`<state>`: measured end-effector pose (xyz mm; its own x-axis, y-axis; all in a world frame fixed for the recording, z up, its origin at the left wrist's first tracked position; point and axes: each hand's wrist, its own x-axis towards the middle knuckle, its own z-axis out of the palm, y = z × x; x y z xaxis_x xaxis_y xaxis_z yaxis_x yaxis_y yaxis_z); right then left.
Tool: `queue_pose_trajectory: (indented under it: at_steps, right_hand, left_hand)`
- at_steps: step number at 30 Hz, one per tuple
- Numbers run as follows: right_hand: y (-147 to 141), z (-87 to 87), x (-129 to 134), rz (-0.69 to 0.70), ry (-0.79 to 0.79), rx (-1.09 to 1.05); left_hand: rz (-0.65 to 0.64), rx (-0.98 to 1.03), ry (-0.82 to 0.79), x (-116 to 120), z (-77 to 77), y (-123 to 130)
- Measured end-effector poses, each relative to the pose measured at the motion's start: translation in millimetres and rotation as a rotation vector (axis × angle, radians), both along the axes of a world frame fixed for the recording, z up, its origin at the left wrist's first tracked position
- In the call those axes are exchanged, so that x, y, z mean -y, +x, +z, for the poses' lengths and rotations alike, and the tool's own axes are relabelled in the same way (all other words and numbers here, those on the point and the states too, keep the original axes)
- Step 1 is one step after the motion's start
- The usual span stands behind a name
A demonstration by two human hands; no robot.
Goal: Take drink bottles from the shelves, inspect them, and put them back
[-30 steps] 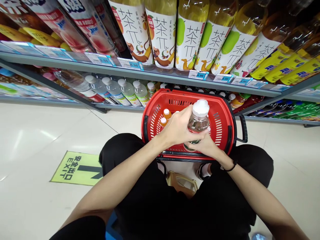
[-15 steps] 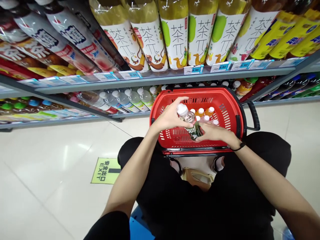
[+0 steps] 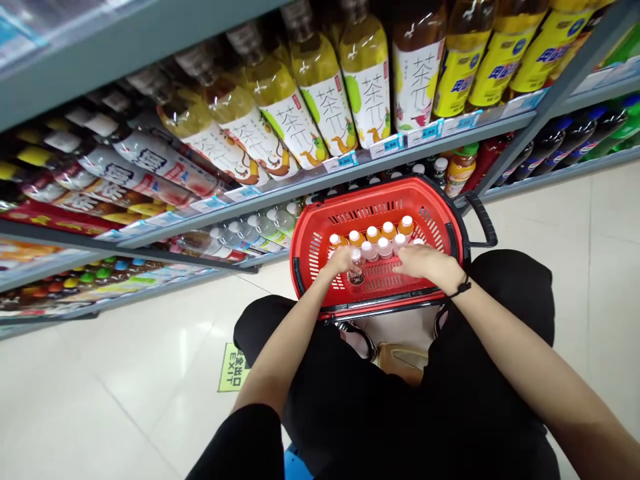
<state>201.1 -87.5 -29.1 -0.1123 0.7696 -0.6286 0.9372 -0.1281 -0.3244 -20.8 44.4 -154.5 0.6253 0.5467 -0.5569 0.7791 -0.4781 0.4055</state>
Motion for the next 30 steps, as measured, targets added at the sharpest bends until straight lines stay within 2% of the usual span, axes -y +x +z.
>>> queue_pose_trajectory:
  at_steps: [6,12,16,24,27,30]
  right_hand:
    - [7,-8.0,5,-0.016,0.021,-0.042]
    - [4,-22.8,4,-0.024,0.040,-0.057]
    - [2,-26.2,1,-0.012,0.077,-0.078]
    - [-2,-30.2,1,-0.036,0.053,-0.112]
    - [-3,-26.8,2,-0.036,0.030,-0.110]
    - [-4,-16.3,6,-0.010,0.001,-0.106]
  left_hand:
    - [-0.071,-0.133,0.122,12,-28.5,-18]
    - [-0.169,-0.264,0.168,14,-39.0,-25]
    - [-0.185,-0.360,0.206,16,-39.2,-30]
    - [-0.106,-0.598,0.317,21,-37.2,-36]
    - [-0.093,-0.608,0.347,24,-31.5,-33]
    - [-0.069,-0.608,0.364,28,-20.1,-30]
